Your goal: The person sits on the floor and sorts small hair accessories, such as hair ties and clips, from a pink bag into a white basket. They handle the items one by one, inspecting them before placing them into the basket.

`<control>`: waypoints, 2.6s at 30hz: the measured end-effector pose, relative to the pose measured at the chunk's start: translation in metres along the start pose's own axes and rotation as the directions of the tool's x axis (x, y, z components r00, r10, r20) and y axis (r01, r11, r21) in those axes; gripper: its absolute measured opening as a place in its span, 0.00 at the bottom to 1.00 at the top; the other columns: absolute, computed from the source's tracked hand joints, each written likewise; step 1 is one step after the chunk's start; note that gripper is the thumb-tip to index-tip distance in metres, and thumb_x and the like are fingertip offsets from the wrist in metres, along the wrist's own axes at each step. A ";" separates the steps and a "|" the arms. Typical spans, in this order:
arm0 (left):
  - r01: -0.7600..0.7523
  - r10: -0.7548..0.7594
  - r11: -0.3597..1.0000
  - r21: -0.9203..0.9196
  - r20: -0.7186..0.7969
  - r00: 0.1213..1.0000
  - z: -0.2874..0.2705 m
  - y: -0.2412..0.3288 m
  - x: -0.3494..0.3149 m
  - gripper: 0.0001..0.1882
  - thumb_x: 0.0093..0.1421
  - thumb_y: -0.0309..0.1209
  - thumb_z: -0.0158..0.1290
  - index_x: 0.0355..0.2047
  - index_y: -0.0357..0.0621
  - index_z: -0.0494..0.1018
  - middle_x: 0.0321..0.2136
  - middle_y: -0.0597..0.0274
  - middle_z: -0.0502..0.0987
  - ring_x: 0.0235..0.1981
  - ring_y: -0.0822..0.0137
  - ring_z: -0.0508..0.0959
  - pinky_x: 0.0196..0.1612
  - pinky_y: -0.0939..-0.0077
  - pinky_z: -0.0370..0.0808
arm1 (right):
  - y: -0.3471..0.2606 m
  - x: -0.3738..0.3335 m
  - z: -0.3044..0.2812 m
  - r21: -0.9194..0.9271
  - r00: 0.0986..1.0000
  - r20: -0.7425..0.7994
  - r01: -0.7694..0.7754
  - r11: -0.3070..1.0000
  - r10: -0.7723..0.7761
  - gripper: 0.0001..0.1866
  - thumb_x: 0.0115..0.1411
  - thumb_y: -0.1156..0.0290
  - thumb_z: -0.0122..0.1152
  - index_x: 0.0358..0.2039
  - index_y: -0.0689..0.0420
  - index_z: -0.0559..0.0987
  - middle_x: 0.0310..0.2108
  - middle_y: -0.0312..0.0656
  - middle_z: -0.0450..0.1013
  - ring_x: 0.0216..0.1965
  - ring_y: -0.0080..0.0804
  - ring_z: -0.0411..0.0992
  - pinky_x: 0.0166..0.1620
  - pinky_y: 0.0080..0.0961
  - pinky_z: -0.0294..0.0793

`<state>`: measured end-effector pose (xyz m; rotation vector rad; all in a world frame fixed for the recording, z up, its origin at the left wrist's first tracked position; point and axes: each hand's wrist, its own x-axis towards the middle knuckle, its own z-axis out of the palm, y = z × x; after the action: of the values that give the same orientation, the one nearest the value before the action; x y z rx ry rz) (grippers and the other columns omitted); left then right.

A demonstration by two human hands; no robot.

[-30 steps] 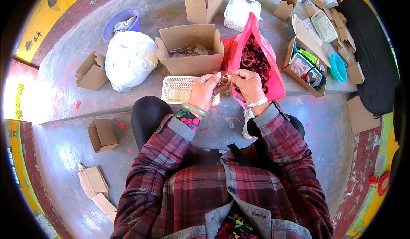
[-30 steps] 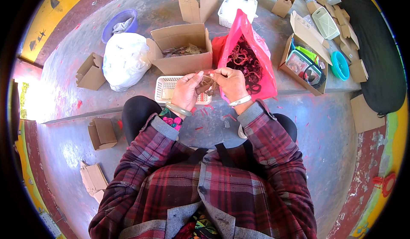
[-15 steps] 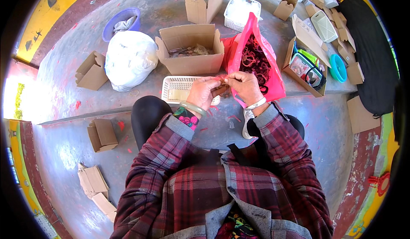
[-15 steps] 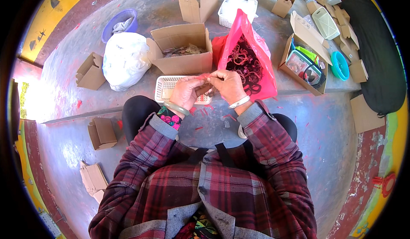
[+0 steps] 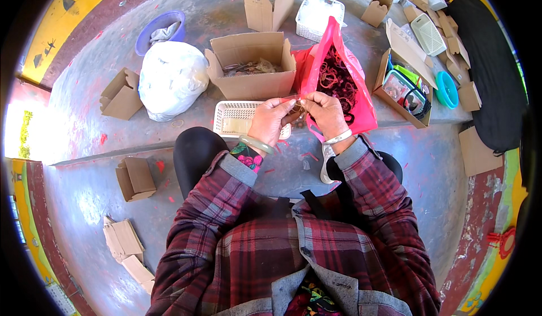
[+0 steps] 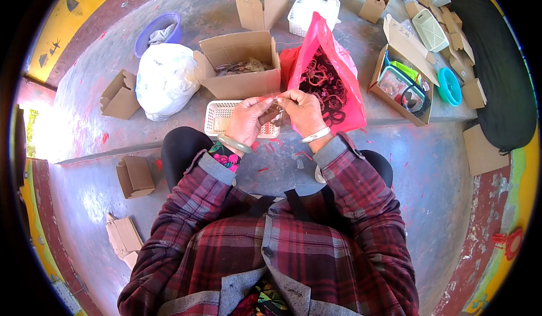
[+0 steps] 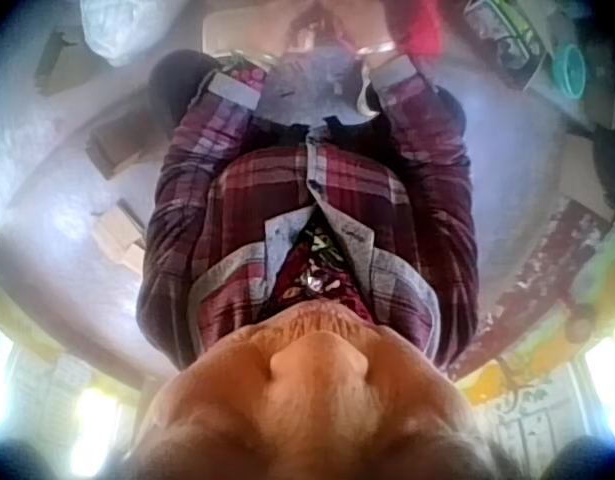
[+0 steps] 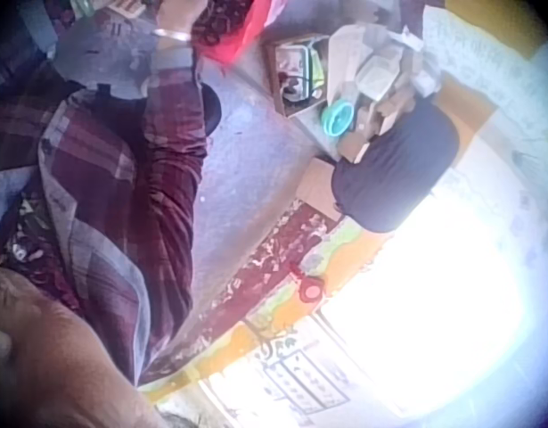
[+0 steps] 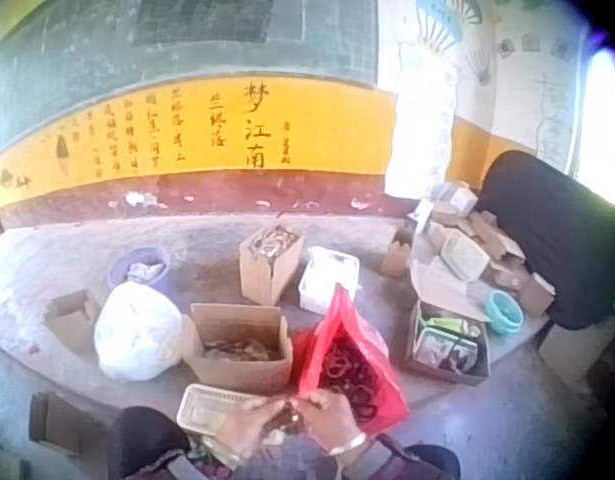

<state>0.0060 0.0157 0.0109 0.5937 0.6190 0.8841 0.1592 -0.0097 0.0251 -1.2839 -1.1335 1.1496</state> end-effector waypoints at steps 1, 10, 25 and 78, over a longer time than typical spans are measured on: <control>-0.015 0.015 1.000 0.008 -0.005 1.000 -0.002 -0.001 0.000 0.10 0.59 0.27 0.49 0.38 0.32 0.70 0.36 0.54 0.75 0.36 0.65 0.77 0.41 0.76 0.75 | 0.000 0.000 0.000 0.013 1.000 0.004 0.000 1.000 0.000 0.05 0.55 0.77 0.55 0.29 0.65 0.77 0.22 0.33 0.73 0.23 0.15 0.67 0.26 0.15 0.68; 0.041 -0.037 0.999 0.034 -0.093 0.995 0.000 0.005 -0.004 0.10 0.59 0.28 0.49 0.39 0.34 0.70 0.33 0.58 0.76 0.33 0.69 0.78 0.34 0.82 0.77 | 0.005 0.003 -0.006 0.020 0.995 0.035 -0.093 0.995 0.092 0.05 0.53 0.76 0.58 0.29 0.65 0.78 0.23 0.34 0.73 0.23 0.16 0.68 0.27 0.15 0.69; 0.002 -0.001 0.999 0.038 -0.034 0.999 0.001 -0.001 -0.002 0.10 0.59 0.27 0.49 0.38 0.31 0.70 0.32 0.55 0.75 0.33 0.65 0.77 0.40 0.71 0.77 | -0.004 0.004 -0.019 0.199 0.945 0.187 -0.305 0.931 0.269 0.04 0.49 0.78 0.61 0.27 0.65 0.77 0.24 0.36 0.73 0.25 0.22 0.71 0.31 0.17 0.70; -0.004 0.006 0.987 -0.159 0.014 1.000 -0.001 0.000 -0.001 0.10 0.59 0.23 0.47 0.37 0.27 0.70 0.36 0.51 0.75 0.38 0.65 0.77 0.44 0.78 0.75 | 0.012 0.005 -0.008 0.264 0.985 -0.037 -0.150 0.953 0.166 0.09 0.53 0.68 0.62 0.27 0.62 0.79 0.21 0.33 0.73 0.21 0.16 0.66 0.27 0.13 0.64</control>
<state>0.0042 0.0154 0.0105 0.4570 0.5282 0.9238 0.1674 -0.0056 0.0131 -1.2100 -0.8156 1.3227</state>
